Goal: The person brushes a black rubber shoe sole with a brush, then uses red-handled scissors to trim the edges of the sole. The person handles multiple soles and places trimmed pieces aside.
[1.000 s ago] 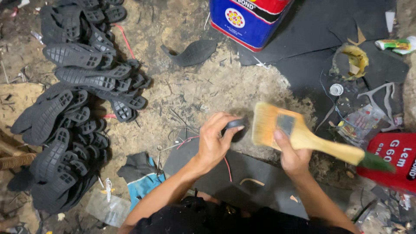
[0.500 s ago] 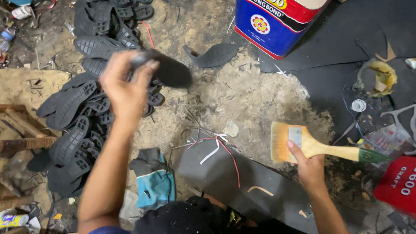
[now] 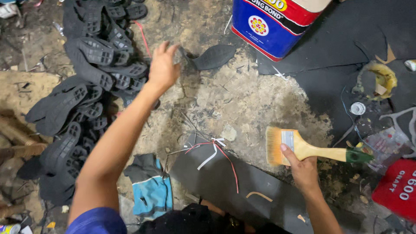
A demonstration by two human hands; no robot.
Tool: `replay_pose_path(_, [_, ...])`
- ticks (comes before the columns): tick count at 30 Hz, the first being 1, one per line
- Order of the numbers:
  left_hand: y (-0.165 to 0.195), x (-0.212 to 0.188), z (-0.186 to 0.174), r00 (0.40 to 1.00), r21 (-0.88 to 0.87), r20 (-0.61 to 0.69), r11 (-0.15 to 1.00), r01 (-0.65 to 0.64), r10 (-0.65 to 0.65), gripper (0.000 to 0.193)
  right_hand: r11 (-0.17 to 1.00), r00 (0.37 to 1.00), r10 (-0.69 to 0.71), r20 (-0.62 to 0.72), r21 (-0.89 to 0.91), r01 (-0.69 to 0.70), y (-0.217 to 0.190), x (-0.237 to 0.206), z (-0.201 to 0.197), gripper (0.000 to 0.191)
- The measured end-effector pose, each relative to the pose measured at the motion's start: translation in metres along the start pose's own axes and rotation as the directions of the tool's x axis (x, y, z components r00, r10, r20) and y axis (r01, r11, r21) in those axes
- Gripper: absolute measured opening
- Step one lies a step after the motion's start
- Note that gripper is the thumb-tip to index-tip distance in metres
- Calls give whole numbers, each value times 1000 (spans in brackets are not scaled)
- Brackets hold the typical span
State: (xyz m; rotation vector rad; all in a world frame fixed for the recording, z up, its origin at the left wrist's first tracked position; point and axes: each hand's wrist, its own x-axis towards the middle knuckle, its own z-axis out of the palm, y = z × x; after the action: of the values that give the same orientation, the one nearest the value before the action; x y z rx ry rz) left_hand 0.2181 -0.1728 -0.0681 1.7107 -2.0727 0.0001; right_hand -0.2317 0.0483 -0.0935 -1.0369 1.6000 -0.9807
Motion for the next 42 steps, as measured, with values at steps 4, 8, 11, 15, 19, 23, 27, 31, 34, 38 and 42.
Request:
replay_pose_path(4, [16,31,51,967,443,-33,870,-214,254,16,998,999,-1,-40,-56,-1,8,-1,-7,28])
replay_pose_path(8, [68,29,46,925,-52,363,993,-103,114,22,987,991,104,-84,-117,-114,13,1,-17,30])
replay_pose_path(11, [135,4,47,968,-541,127,833,-114,215,20,967,980,160,-117,-179,-179,18,4,-22,31])
replay_pose_path(15, [214,-26,71,996,-753,24,657,-40,88,27,980,988,85,-130,-169,-107,33,8,-23,33])
replay_pose_path(19, [263,-78,104,942,-640,303,702,313,-143,35,975,995,-79,-64,-211,64,55,15,-27,34])
replay_pose_path(23, [259,-151,114,946,-572,317,783,242,-61,54,962,995,-29,-94,-274,3,73,26,-30,32])
replay_pose_path(27, [247,-210,112,948,-313,268,946,-81,170,59,970,972,-216,-97,-138,202,80,26,0,32])
replay_pose_path(31, [243,-231,116,813,43,509,934,-354,284,64,842,925,-264,273,-402,359,48,48,29,26])
replay_pose_path(34, [241,-232,119,767,28,587,940,-340,260,64,611,937,-268,222,-713,344,5,104,12,23])
replay_pose_path(38, [243,-225,118,727,63,644,931,-360,238,62,571,902,-431,4,-773,277,-25,138,1,27])
replay_pose_path(42, [249,-219,116,639,135,743,891,-434,199,63,390,683,-492,539,-565,727,-2,105,43,33])
